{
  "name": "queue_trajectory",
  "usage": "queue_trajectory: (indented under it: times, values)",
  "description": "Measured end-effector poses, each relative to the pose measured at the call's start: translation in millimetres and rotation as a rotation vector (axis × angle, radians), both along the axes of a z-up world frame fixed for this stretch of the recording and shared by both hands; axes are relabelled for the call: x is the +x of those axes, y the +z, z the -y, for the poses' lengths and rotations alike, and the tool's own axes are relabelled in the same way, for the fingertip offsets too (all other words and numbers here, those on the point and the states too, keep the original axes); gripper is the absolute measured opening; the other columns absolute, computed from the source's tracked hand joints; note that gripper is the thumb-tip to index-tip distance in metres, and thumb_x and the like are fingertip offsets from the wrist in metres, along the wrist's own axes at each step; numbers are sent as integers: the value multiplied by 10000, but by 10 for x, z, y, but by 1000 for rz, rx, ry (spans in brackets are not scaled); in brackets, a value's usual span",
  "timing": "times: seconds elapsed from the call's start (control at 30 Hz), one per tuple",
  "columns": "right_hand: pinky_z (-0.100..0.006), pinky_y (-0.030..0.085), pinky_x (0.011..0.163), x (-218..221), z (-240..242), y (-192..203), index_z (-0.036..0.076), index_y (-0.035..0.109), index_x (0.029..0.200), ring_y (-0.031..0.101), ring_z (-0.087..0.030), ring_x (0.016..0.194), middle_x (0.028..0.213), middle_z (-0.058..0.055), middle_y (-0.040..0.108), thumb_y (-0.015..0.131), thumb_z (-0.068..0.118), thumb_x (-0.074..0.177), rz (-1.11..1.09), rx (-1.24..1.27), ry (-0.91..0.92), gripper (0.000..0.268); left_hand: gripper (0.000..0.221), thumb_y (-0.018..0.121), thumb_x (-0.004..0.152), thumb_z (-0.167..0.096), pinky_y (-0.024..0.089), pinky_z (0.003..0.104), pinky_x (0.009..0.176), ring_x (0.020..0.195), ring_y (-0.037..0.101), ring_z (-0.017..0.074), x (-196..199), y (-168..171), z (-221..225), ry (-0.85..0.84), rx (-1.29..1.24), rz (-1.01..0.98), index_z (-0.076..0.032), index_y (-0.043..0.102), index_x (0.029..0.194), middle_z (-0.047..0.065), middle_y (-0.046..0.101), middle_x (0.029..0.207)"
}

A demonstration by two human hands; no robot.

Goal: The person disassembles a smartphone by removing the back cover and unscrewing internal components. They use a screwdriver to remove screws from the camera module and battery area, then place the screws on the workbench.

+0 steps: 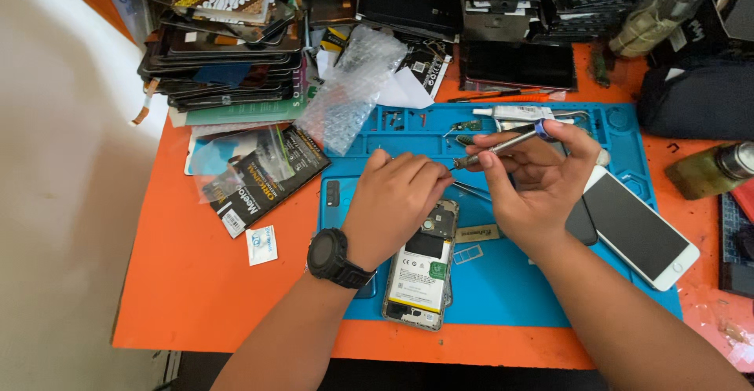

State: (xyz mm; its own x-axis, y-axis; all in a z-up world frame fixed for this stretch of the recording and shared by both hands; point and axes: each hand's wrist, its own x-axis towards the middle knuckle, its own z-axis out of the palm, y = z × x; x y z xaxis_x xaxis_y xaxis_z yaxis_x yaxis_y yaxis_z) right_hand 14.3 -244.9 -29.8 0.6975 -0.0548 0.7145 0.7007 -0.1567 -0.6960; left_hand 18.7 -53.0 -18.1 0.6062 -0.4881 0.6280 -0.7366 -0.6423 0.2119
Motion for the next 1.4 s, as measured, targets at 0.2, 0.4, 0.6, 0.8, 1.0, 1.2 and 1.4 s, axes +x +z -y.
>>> queue_trajectory:
  times: [0.2,0.4,0.6,0.8,1.0,1.2,1.4]
  values:
    - [-538,686,699,-22,6,-4,23,202,1424,763,-511,912,1076,-372,713,660,-137,967,18,-23,-13,666,102,741,1009,-175,348,341,696,786,631,146,21,15,-19,37,11,33,-90,689,985,20,630,811]
    - [-529,688,704,5,8,-35,22,235,1406,774,-472,880,1065,-342,727,672,-136,941,8,-33,27,657,98,732,1013,-144,364,334,691,773,632,154,17,45,-14,25,22,66,-71,688,964,32,611,781]
    - [-532,684,667,-16,-20,-72,0,287,1324,779,-491,878,1020,-363,734,726,-110,940,79,-56,-29,593,104,714,1023,-143,333,338,678,767,606,155,22,11,-33,37,53,89,-74,674,956,31,586,785]
    - [-510,688,684,-17,-40,-83,14,282,1330,784,-463,874,983,-321,738,749,-92,933,61,-13,-41,622,98,723,1019,-140,324,346,680,750,588,154,18,69,-34,43,88,128,-70,688,962,31,586,774]
    - [-527,698,691,16,-17,-146,-8,277,1362,781,-470,884,989,-330,730,741,-129,918,25,3,-37,653,77,722,1019,-133,326,342,671,733,597,148,18,58,-35,27,90,87,-72,704,975,30,608,769]
    - [-517,697,693,45,-10,-52,7,245,1412,781,-466,885,1020,-319,727,704,-153,921,31,-9,44,690,77,701,1022,-102,307,345,673,706,564,141,19,45,-29,68,158,169,-65,690,956,32,568,760]
    - [-510,677,659,-6,-38,-125,30,292,1358,774,-497,903,1044,-342,727,726,-146,928,56,-19,51,636,101,722,989,-52,287,369,651,633,474,161,41,-147,-31,113,252,230,-65,670,904,26,504,716]
